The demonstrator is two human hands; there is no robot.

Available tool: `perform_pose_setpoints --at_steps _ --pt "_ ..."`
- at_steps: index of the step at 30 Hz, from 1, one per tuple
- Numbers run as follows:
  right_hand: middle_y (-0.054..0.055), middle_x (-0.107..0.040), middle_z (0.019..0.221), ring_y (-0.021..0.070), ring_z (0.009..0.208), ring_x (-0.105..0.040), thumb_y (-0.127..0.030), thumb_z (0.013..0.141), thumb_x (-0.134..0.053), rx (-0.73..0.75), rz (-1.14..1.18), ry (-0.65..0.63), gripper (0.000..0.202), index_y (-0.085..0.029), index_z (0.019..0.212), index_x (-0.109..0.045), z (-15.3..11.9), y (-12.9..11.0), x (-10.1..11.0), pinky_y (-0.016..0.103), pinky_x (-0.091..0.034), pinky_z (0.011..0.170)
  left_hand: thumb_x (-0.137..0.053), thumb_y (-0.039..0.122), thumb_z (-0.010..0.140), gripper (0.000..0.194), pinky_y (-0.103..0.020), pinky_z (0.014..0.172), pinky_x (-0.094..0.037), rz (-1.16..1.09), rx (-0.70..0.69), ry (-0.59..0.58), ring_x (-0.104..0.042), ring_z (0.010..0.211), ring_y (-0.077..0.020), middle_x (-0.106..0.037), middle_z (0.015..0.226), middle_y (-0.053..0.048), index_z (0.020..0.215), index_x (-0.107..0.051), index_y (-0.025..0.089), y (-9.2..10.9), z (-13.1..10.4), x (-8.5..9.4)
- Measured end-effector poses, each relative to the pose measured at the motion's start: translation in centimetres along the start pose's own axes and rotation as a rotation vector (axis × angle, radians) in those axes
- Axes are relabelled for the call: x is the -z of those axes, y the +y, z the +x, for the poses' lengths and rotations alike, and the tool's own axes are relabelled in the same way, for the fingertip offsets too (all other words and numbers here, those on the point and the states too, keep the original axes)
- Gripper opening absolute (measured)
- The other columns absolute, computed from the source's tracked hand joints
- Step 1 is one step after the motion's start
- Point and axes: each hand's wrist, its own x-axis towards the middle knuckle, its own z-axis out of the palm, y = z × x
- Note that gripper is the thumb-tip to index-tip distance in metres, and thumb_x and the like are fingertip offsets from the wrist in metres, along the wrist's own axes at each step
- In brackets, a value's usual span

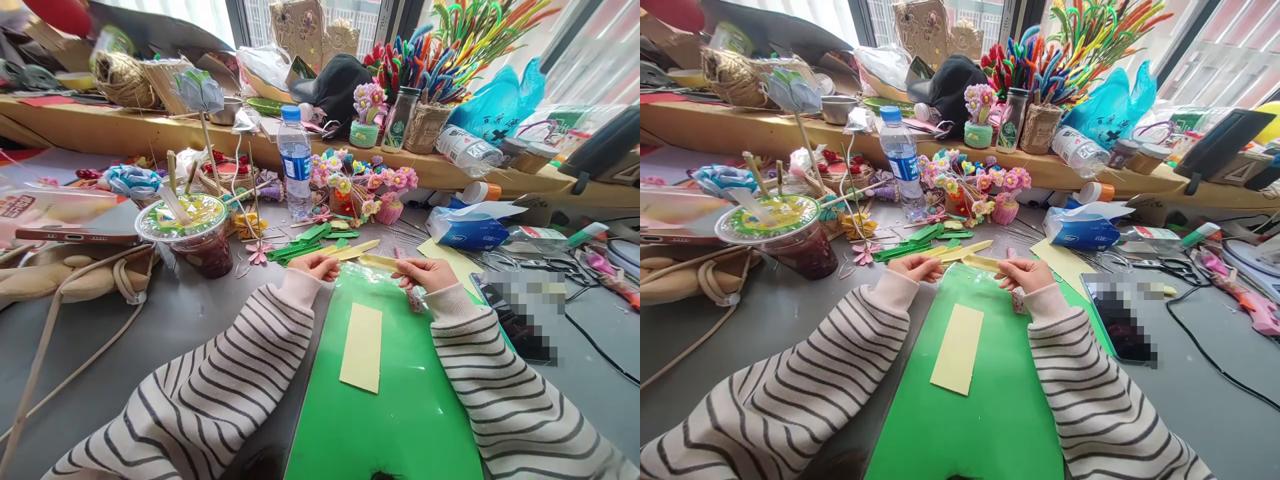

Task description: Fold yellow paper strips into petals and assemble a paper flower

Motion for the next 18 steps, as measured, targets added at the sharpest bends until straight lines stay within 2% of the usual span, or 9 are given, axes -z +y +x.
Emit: perform_pose_setpoints --at_steps 3,5,6,9,11,15,18 --pt "0.001 -0.060 0.053 0.0077 0.043 -0.051 -0.037 0.056 -0.063 0.047 -0.001 0.141 0.028 -0.014 0.072 -0.064 0.6 0.8 0.4 0.019 -0.042 0.041 -0.052 0.033 0.065 0.024 -0.025 0.059 -0.048 0.236 -0.281 0.169 -0.058 0.061 -0.0123 -0.062 0.065 -0.004 0.074 -0.061 0.013 0.2 1.3 2.0" --pt "-0.001 -0.056 0.048 0.0075 0.042 -0.047 -0.038 0.056 -0.062 0.097 -0.099 0.219 0.030 -0.013 0.073 -0.064 0.9 1.3 0.5 0.021 -0.041 0.042 -0.050 0.034 0.067 0.025 -0.028 0.066 -0.046 0.529 -0.411 0.186 -0.057 0.071 -0.0148 -0.062 0.076 -0.005 0.079 -0.062 0.015 0.1 2.1 3.2" --pt "-0.001 -0.055 0.048 0.0078 0.043 -0.047 -0.038 0.057 -0.062 0.126 -0.144 0.242 0.031 -0.013 0.074 -0.064 1.1 1.6 0.5 0.021 -0.040 0.043 -0.052 0.035 0.065 0.027 -0.029 0.069 -0.045 0.662 -0.448 0.144 -0.056 0.075 -0.0164 -0.062 0.083 -0.006 0.082 -0.061 0.016 0.1 2.4 3.5" --pt "0.000 -0.057 0.059 0.0090 0.050 -0.049 -0.037 0.059 -0.060 0.207 -0.196 0.237 0.032 -0.014 0.081 -0.062 1.2 2.0 0.4 0.022 -0.040 0.047 -0.059 0.041 0.056 0.047 -0.036 0.076 -0.040 0.983 -0.498 0.016 -0.051 0.088 -0.0235 -0.057 0.097 -0.009 0.097 -0.057 0.017 -0.4 2.8 4.0" --pt "0.001 -0.058 0.062 0.0094 0.053 -0.051 -0.036 0.059 -0.060 0.233 -0.152 0.230 0.032 -0.015 0.083 -0.058 1.3 2.2 0.3 0.022 -0.042 0.048 -0.060 0.040 0.056 0.049 -0.037 0.078 -0.038 1.111 -0.512 -0.016 -0.048 0.091 -0.0254 -0.056 0.099 -0.008 0.099 -0.055 0.019 -0.7 2.9 3.9" --pt "-0.001 -0.057 0.060 0.0106 0.053 -0.055 -0.034 0.055 -0.064 0.197 -0.036 0.224 0.032 -0.017 0.078 -0.049 1.3 2.3 -0.1 0.022 -0.046 0.048 -0.057 0.032 0.061 0.033 -0.035 0.073 -0.038 1.234 -0.534 0.104 -0.048 0.086 -0.0236 -0.057 0.091 -0.006 0.092 -0.058 0.021 -1.0 2.9 3.9" --pt "0.001 -0.058 0.063 0.0120 0.054 -0.058 -0.033 0.055 -0.063 0.155 -0.006 0.184 0.032 -0.017 0.077 -0.046 1.3 2.3 -0.2 0.023 -0.048 0.049 -0.055 0.031 0.064 0.025 -0.032 0.069 -0.039 1.231 -0.546 0.207 -0.051 0.079 -0.0214 -0.058 0.083 -0.005 0.086 -0.060 0.020 -1.2 3.1 4.2"
